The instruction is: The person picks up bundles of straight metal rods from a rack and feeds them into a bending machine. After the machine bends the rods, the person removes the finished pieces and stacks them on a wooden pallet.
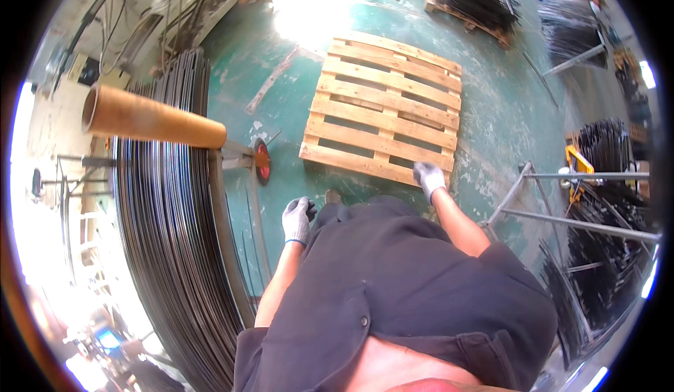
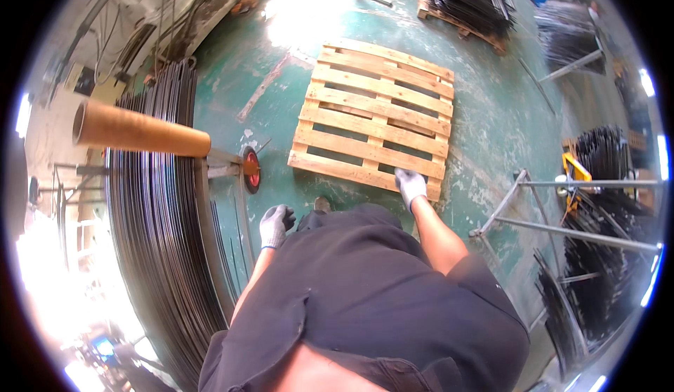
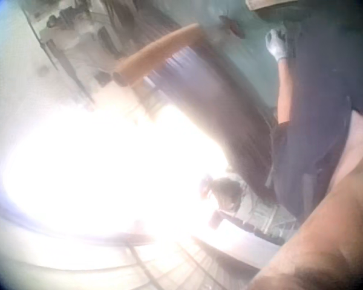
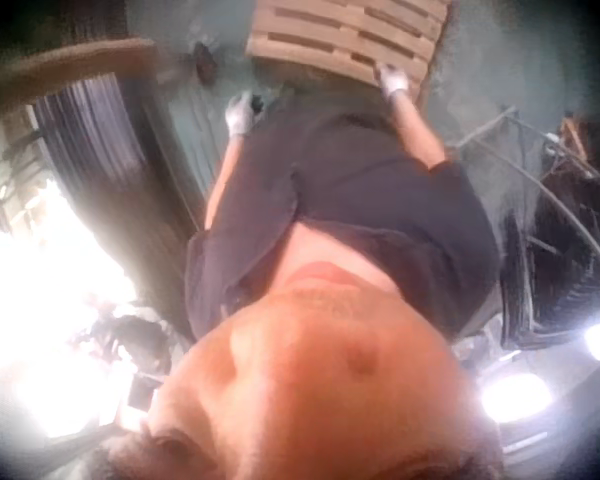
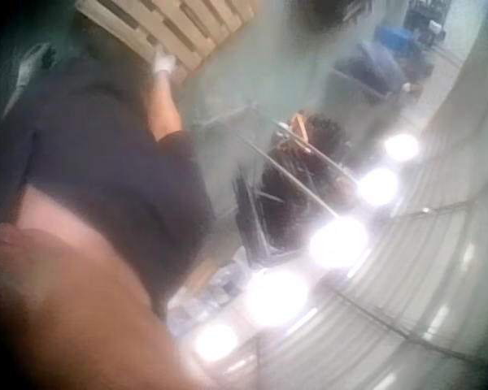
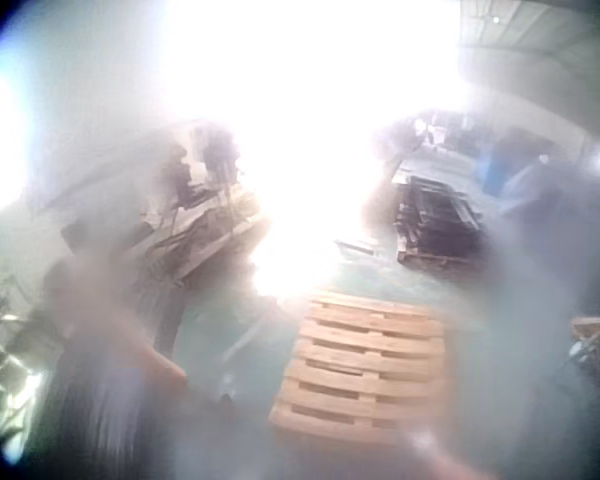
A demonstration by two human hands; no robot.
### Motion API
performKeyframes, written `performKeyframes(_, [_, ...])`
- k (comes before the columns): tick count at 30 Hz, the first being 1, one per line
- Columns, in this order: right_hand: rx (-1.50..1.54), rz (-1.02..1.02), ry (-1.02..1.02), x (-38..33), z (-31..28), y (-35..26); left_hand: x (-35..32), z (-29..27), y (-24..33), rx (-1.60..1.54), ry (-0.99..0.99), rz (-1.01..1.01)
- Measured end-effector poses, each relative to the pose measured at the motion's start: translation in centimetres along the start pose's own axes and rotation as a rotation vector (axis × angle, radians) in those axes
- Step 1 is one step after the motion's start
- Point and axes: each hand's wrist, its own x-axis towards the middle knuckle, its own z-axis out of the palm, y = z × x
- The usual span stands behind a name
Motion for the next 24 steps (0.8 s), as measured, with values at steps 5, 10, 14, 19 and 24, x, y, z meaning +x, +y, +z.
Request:
performKeyframes(5, [-0.140,0.103,0.120,-6.8,0.0,6.8,6.1,-1.3,5.1,0.185,-0.063,0.149])
performKeyframes(10, [0.150,0.436,0.168,-8.0,-0.2,10.0,9.4,-0.2,9.5,0.071,0.028,0.177])
performKeyframes(14, [0.210,0.429,0.097,-5.9,0.1,7.1,10.0,1.8,9.6,0.071,-0.044,0.178])
performKeyframes(19, [-0.095,0.321,-0.051,0.9,1.0,3.2,7.1,3.6,10.5,0.127,-0.127,0.109])
performKeyframes(24, [-0.711,0.075,-0.176,17.9,2.7,-5.2,6.0,-1.5,13.0,0.079,0.237,0.136])
